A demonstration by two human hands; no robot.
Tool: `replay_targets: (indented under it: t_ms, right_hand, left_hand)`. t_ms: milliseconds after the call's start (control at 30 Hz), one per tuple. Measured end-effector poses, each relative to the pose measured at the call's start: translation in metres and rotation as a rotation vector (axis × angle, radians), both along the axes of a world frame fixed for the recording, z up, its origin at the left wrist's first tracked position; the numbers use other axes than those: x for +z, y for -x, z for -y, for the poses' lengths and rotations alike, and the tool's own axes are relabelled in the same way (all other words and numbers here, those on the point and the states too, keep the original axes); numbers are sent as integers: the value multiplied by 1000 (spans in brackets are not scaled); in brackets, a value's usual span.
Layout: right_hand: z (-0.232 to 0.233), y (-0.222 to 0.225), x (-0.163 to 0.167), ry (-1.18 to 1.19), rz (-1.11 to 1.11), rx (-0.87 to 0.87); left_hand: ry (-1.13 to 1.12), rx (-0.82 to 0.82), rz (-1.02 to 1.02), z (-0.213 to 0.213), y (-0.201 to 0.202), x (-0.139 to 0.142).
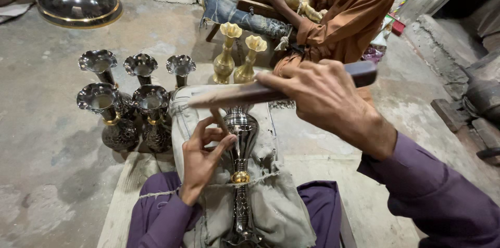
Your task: The person sits on the floor holding a silver vase steady on a cloth cushion with one hand while striking a small punch against the vase with a wooden mallet held in the other hand, working the decorative surface. Finished metal vases sit nearby as the person continues hammering patterns into the vase.
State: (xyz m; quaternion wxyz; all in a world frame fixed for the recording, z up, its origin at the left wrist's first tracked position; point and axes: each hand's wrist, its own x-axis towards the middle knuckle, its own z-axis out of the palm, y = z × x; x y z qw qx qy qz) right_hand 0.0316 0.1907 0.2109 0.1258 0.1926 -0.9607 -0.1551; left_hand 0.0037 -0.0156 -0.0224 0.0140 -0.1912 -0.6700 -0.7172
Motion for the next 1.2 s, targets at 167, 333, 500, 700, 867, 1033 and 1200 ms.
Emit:
replay_targets:
  t_ms: [167,333,500,700,867,1033,1200]
  right_hand:
    - [-31,-10,-10,99,11,-45]
    - [-48,-28,-31,-119,67,-126]
    - [-56,-41,-35,121,-98,-65]
    - [-59,-46,-28,241,-165,89]
    - [-57,-42,-35,278,-159,27]
    - [-59,-39,-38,266,-168,-48]
    - [-55,-45,-38,213,-159,-43]
  left_hand:
    - [-23,-25,-209,-7,5,9]
    - [8,-74,-269,-1,3,21]
    - [38,-53,-361,1,2,27]
    - [94,-52,-314,1,0,30]
    - [92,-79,-241,-1,0,32]
    - [121,-64,-252,-3,-1,30]
    - [174,-17,-309,-3,2,26]
